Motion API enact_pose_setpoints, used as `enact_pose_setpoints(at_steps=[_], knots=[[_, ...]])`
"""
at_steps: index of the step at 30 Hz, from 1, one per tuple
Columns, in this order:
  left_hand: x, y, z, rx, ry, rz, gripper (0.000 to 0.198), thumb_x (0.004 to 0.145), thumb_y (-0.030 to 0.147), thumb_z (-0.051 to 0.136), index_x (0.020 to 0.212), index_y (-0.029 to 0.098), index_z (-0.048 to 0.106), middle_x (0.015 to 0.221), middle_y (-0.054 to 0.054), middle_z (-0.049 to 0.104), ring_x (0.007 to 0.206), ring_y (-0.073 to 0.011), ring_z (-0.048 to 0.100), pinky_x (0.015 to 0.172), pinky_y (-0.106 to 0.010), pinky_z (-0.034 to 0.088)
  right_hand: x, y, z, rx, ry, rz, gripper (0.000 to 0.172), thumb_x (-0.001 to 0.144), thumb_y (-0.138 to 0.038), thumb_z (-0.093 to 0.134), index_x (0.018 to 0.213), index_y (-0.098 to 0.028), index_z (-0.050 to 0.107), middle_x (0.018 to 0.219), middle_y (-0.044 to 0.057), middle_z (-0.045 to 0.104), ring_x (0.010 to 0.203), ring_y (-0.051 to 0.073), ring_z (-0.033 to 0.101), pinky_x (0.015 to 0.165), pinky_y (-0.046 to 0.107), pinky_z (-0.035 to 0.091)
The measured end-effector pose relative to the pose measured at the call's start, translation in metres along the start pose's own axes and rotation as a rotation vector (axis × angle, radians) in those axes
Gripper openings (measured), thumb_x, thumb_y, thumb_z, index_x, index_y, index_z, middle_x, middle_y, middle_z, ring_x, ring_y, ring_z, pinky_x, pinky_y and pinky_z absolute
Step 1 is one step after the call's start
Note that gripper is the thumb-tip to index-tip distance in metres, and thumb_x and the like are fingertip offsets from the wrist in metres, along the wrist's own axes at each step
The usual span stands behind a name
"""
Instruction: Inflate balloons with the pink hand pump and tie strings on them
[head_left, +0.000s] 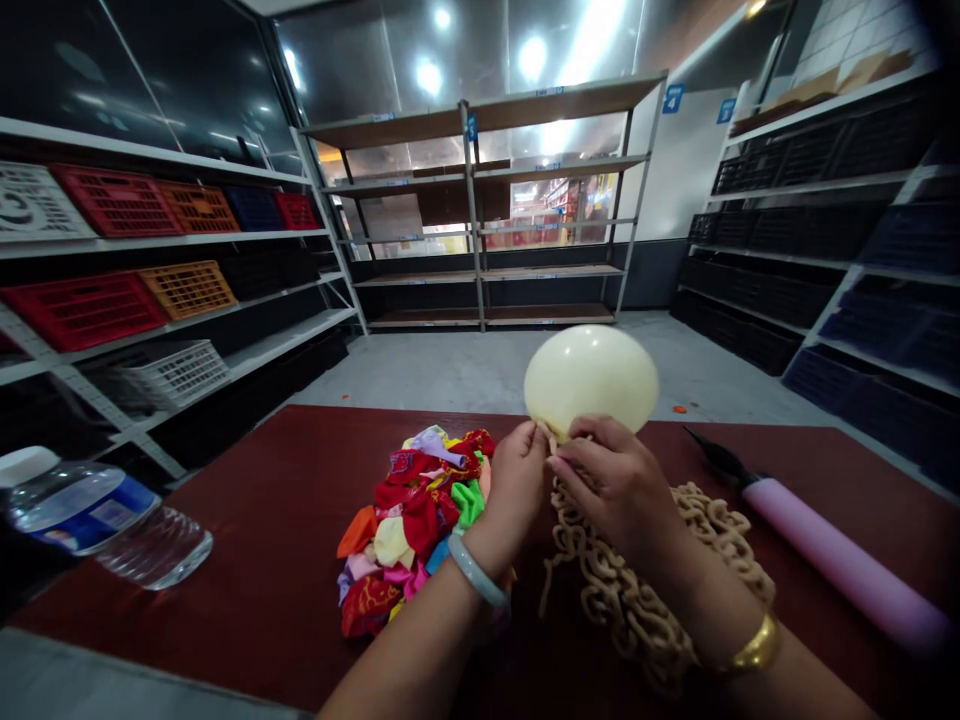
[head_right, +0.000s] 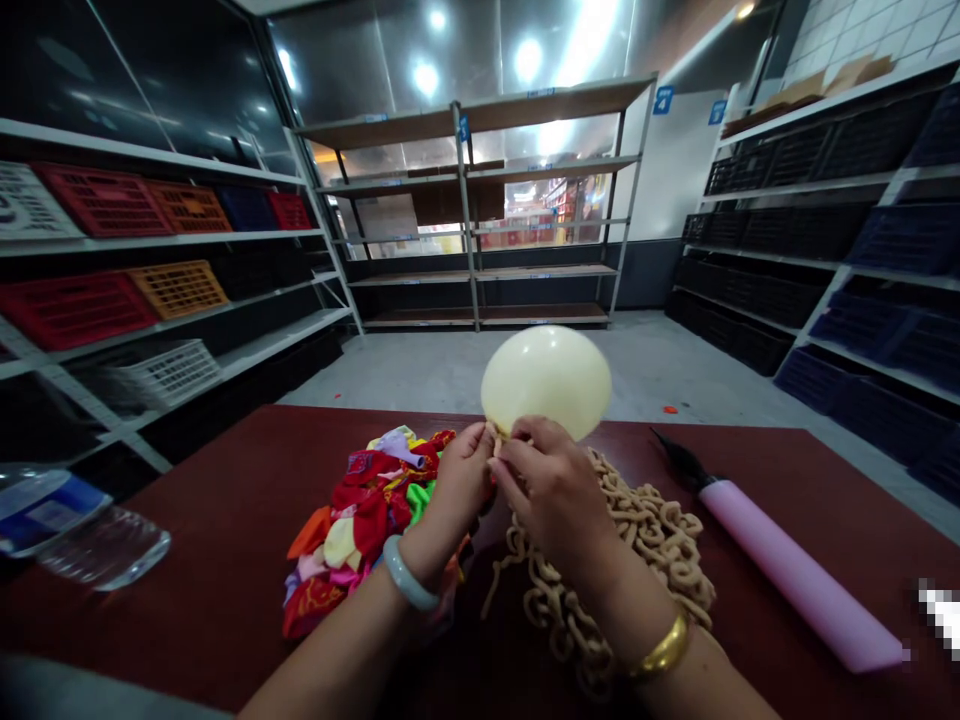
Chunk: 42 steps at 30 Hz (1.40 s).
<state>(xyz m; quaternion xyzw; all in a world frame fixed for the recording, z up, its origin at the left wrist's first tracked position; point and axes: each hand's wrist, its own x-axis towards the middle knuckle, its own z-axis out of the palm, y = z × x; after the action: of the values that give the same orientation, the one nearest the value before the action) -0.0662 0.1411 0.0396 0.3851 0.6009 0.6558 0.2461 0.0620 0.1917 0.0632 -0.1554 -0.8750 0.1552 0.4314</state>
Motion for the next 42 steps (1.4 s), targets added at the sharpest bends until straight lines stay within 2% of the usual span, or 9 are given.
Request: enact_pose_setpoints(at_steps=[7, 15, 18, 23, 27, 30, 33, 36, 42], knots=[[-0.012, 0.006, 0.003, 0.135, -0.062, 0.132, 0.020, 0.090, 0.032, 0.052, 0.076, 0.018, 0.059, 0.076, -0.001, 0.063, 0.072, -0.0149, 0.056, 0.066, -0.024, 0.042, 0.004, 0.000, -0.006, 0.185, -0.046, -0.074, 0.010, 0.093, -0.019, 0.050, 0.093, -0.020, 0.060, 0.098, 0.006, 0.063, 0.096, 0.018, 0.058, 0.089, 0.034, 0.047], [-0.013, 0.004, 0.001, 0.277, -0.025, 0.206, 0.026, 0.095, 0.034, 0.046, 0.076, 0.019, 0.058, 0.078, -0.002, 0.063, 0.074, -0.0152, 0.056, 0.068, -0.026, 0.039, 0.004, 0.014, 0.001, 0.173, 0.104, -0.036, 0.008, 0.086, -0.016, 0.063, 0.089, -0.022, 0.058, 0.091, 0.004, 0.061, 0.090, 0.017, 0.058, 0.082, 0.032, 0.049], [-0.016, 0.006, 0.005, 0.141, -0.052, 0.157, 0.027, 0.093, 0.037, 0.051, 0.075, 0.018, 0.059, 0.077, -0.002, 0.063, 0.073, -0.0143, 0.055, 0.068, -0.025, 0.038, 0.004, 0.015, 0.001, 0.153, 0.124, 0.005, 0.006, 0.085, -0.021, 0.066, 0.088, -0.022, 0.060, 0.089, 0.003, 0.061, 0.086, 0.017, 0.058, 0.078, 0.031, 0.049], [-0.020, 0.012, 0.013, -0.462, -0.211, -0.117, 0.032, 0.085, 0.049, 0.060, 0.085, 0.017, 0.062, 0.063, 0.003, 0.053, 0.053, -0.0087, 0.043, 0.054, -0.021, 0.035, 0.004, 0.018, -0.002, 0.161, 0.133, -0.091, 0.004, 0.088, -0.018, 0.061, 0.090, -0.022, 0.061, 0.089, 0.004, 0.062, 0.088, 0.016, 0.060, 0.080, 0.031, 0.050], [-0.021, 0.016, 0.014, -0.576, -0.192, -0.248, 0.035, 0.078, 0.049, 0.070, 0.081, 0.017, 0.057, 0.052, 0.008, 0.041, 0.042, -0.0056, 0.031, 0.043, -0.019, 0.023, 0.003, 0.021, -0.004, 0.119, 0.098, -0.174, 0.015, 0.089, -0.012, 0.055, 0.097, -0.022, 0.064, 0.097, 0.005, 0.065, 0.091, 0.015, 0.061, 0.081, 0.030, 0.051], [-0.020, 0.014, 0.014, -0.506, -0.148, -0.238, 0.031, 0.080, 0.047, 0.068, 0.081, 0.017, 0.058, 0.051, 0.008, 0.041, 0.042, -0.0063, 0.032, 0.043, -0.019, 0.023, 0.003, 0.021, -0.006, 0.099, 0.059, -0.193, 0.015, 0.089, -0.013, 0.054, 0.094, -0.022, 0.065, 0.096, 0.005, 0.064, 0.089, 0.015, 0.061, 0.080, 0.030, 0.052], [-0.019, 0.011, 0.013, -0.358, -0.147, -0.115, 0.028, 0.085, 0.045, 0.061, 0.082, 0.017, 0.061, 0.061, 0.003, 0.055, 0.054, -0.0097, 0.047, 0.053, -0.021, 0.036, 0.004, 0.018, -0.006, 0.110, 0.039, -0.143, 0.011, 0.091, -0.016, 0.053, 0.090, -0.021, 0.062, 0.094, 0.006, 0.063, 0.089, 0.017, 0.061, 0.081, 0.031, 0.051], [-0.018, 0.009, 0.009, -0.067, -0.112, 0.058, 0.027, 0.091, 0.040, 0.053, 0.080, 0.017, 0.062, 0.076, -0.002, 0.064, 0.071, -0.0141, 0.056, 0.066, -0.024, 0.041, 0.005, 0.014, -0.005, 0.135, 0.032, -0.022, 0.006, 0.090, -0.021, 0.055, 0.086, -0.021, 0.060, 0.090, 0.005, 0.063, 0.086, 0.017, 0.060, 0.078, 0.031, 0.050], [-0.020, 0.009, -0.001, 0.530, -0.054, 0.300, 0.024, 0.095, 0.034, 0.047, 0.079, 0.020, 0.060, 0.078, -0.005, 0.066, 0.071, -0.0173, 0.056, 0.063, -0.028, 0.035, 0.006, 0.010, -0.010, 0.215, -0.064, 0.298, 0.010, 0.085, -0.031, 0.064, 0.083, -0.021, 0.063, 0.080, 0.001, 0.065, 0.073, 0.016, 0.059, 0.069, 0.029, 0.047]])
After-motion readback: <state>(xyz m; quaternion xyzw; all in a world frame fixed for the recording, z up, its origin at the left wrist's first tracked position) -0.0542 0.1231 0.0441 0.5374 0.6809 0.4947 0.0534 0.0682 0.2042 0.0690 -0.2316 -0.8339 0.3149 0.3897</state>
